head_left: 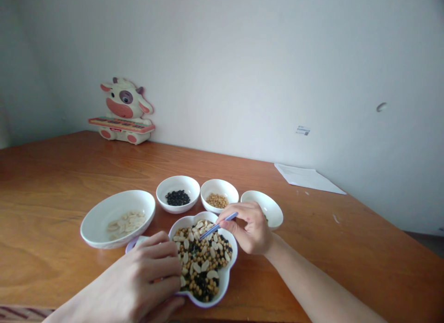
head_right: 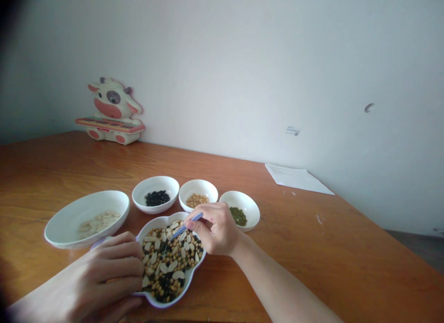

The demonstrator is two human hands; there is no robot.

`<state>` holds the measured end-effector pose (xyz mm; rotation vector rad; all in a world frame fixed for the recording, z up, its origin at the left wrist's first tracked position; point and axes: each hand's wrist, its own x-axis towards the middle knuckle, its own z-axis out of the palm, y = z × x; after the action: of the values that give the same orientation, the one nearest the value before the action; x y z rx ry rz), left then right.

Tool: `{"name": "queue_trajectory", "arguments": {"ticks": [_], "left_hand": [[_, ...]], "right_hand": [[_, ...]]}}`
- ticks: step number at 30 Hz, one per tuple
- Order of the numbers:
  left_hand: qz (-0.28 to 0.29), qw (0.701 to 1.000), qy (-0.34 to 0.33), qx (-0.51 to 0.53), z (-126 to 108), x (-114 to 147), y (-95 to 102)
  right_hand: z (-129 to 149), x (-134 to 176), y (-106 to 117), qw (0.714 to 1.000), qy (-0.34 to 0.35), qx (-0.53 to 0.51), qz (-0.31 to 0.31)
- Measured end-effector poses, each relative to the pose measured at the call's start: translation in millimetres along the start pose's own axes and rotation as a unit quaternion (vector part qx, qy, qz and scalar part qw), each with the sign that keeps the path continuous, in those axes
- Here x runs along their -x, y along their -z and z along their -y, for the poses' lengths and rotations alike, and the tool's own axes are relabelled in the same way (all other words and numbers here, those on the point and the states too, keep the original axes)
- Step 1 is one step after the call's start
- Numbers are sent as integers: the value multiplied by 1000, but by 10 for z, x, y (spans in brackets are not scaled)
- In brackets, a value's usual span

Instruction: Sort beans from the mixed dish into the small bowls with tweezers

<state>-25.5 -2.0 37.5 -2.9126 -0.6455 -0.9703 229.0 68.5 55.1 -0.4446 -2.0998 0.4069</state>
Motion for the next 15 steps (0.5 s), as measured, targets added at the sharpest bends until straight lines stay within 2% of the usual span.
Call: {"name": "queue_trajectory", "arguments": {"ticks": [8,15], "left_hand": [[4,1000,-1,8,-30,-36,34],[4,1000,-5,3,-31,-51,62]], "right_hand": [[19,22,-97,999,-2,-5,41],[23,21,-110,999,-7,-12,40]]}}
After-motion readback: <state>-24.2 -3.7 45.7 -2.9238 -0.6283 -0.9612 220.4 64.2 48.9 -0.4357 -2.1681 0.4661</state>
